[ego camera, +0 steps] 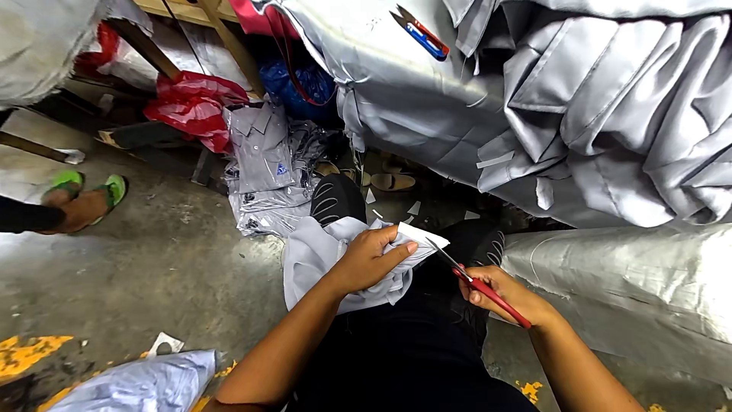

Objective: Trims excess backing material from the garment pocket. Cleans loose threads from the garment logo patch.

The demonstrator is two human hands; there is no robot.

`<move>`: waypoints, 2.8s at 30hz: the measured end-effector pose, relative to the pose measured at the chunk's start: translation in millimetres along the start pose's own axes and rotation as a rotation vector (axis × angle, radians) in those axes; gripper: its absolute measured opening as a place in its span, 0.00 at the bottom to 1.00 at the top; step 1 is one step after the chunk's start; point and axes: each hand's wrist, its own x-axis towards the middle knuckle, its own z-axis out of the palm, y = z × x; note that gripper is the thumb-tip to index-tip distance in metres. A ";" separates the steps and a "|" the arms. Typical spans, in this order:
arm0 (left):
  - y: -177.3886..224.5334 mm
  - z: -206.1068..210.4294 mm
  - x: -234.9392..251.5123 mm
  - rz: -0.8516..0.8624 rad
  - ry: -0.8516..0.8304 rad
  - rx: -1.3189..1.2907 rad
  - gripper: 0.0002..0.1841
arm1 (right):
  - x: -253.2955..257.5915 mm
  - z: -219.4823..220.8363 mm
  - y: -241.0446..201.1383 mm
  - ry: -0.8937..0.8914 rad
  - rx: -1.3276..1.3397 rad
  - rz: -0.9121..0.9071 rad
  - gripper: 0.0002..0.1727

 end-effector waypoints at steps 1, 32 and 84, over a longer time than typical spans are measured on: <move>0.2 -0.9 0.0 0.008 -0.015 0.008 0.11 | -0.6 -0.1 0.3 0.002 -0.004 0.000 0.38; -4.8 -12.8 11.1 0.196 -0.270 0.201 0.18 | -1.7 4.7 2.6 -0.017 -0.015 0.012 0.35; -24.4 -23.7 0.0 0.041 -0.146 -0.038 0.18 | 66.9 -34.6 -66.3 0.429 -0.435 0.049 0.29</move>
